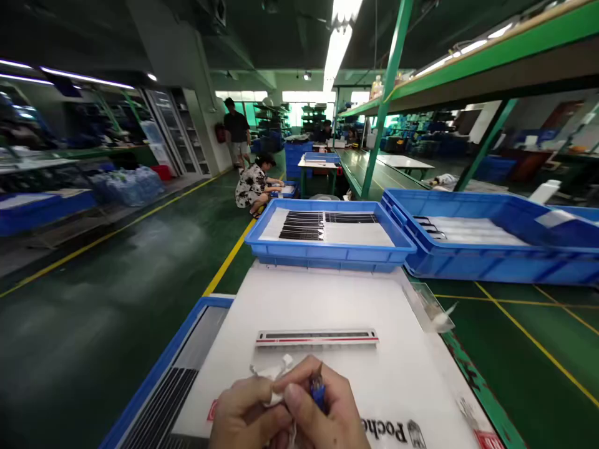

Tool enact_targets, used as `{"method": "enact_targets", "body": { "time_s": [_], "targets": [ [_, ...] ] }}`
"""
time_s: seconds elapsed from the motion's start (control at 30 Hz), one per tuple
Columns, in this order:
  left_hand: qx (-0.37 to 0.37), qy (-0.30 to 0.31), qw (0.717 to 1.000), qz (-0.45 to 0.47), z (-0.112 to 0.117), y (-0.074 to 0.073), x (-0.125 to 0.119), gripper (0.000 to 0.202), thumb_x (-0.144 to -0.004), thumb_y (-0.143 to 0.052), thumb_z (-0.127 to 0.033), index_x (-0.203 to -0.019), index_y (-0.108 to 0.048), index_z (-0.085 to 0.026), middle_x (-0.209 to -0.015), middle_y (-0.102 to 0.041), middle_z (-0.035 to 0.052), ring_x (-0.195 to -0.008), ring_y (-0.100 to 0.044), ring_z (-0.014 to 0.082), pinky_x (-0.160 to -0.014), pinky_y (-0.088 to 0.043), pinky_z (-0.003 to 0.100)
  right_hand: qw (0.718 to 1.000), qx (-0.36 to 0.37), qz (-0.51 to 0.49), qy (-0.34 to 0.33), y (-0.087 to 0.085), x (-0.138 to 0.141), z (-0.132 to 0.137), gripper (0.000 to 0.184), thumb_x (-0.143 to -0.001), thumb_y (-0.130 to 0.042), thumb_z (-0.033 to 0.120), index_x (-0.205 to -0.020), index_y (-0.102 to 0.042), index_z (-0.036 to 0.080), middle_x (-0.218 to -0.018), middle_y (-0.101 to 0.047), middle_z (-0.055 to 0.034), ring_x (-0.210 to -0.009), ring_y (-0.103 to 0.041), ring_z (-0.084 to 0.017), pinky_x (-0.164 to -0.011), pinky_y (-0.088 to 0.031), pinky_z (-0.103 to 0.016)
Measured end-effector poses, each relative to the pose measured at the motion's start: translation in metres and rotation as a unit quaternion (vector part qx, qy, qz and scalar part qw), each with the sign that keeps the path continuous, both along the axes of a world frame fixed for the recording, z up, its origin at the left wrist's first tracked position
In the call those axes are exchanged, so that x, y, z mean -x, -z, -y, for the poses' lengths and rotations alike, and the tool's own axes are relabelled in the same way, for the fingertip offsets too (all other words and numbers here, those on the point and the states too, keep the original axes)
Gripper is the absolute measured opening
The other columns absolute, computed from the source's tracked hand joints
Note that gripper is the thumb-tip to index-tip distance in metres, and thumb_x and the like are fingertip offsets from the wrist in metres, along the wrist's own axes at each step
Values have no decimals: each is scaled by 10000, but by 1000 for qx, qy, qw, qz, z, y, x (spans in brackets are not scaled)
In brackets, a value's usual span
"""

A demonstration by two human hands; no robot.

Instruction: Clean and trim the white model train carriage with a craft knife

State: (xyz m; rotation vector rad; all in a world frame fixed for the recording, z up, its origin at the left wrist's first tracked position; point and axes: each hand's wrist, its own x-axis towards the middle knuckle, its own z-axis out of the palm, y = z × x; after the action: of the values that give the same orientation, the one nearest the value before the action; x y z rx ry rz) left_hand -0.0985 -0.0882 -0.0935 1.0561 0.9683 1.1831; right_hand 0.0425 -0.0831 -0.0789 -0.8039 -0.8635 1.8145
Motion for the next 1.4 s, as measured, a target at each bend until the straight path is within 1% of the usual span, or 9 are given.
{"method": "enact_targets", "body": {
  "time_s": [0.27,0.37,0.47,0.7,0.8,0.93,1.13,1.3,1.4],
  "targets": [
    [-40,66,991,108,0,8,-9,338,-915,-802,-400,-713,-767,-131,-469,-609,22,-346,-515,63,-332,-326,112,999,-20,-31,1,-14,-13,6,460,-898,-834,600,-957,-709,161,-559,-600,19,-442,-572,-124,-471,-445,-217],
    [-10,73,987,144,-4,0,-21,331,-897,-819,-421,-736,-775,-136,-473,-632,23,-326,-515,70,-310,-340,114,999,-37,-20,17,-20,-23,1,430,-953,-790,577,-959,-731,151,-488,-465,79,-388,-404,-57,-406,-322,-154],
    [23,82,977,196,-14,-13,-35,351,-893,-815,-445,-733,-763,-138,-461,-631,15,-286,-476,61,-291,-336,110,999,-47,-9,25,-33,-33,-10,407,-965,-786,546,-929,-717,146,-467,-398,104,-387,-306,-35,-371,-238,-120],
    [82,171,936,296,-45,-65,-58,339,-883,-822,-470,-733,-781,-168,-367,-471,-63,-238,-270,13,-273,-332,87,998,-66,3,-7,-90,-58,-41,300,-1021,-684,435,-963,-739,146,-443,-467,86,-320,-294,-29,-335,-275,-102],
    [93,229,900,359,-50,-86,-63,259,-915,-805,-384,-782,-815,-162,-388,-486,-64,-239,-252,5,-297,-380,76,996,-75,11,-36,-114,-67,-46,423,-1040,-609,427,-734,-684,145,-413,-424,74,-305,-284,-32,-317,-271,-108],
    [78,256,877,398,-50,-101,-70,253,-980,-727,-326,-845,-825,-135,-423,-514,-57,-230,-227,-3,-319,-411,69,992,-95,18,-80,-135,-75,-49,669,-1041,-580,408,-435,-427,172,-360,-333,51,-294,-297,-22,-320,-257,-102],
    [68,278,871,400,-50,-113,-74,276,-1001,-694,-331,-847,-832,-149,-376,-432,-72,-222,-292,20,-310,-406,69,990,-101,28,-94,-146,-79,-51,710,-990,-693,546,-443,-452,161,-365,-376,45,-290,-321,-21,-315,-298,-98],
    [70,273,876,392,-52,-114,-71,288,-1008,-679,-337,-842,-826,-152,-386,-452,-66,-229,-312,27,-303,-400,77,987,-116,42,-104,-151,-76,-52,724,-1051,-628,532,-460,-430,165,-351,-376,43,-296,-332,-24,-331,-303,-95],
    [41,235,901,361,-52,-107,-71,307,-1001,-691,-375,-828,-795,-144,-415,-508,-51,-258,-356,28,-327,-418,78,986,-144,80,-41,-140,-84,-54,525,-1029,-682,568,-692,-623,170,-415,-450,72,-335,-365,-33,-368,-333,-105]
  ]
}}
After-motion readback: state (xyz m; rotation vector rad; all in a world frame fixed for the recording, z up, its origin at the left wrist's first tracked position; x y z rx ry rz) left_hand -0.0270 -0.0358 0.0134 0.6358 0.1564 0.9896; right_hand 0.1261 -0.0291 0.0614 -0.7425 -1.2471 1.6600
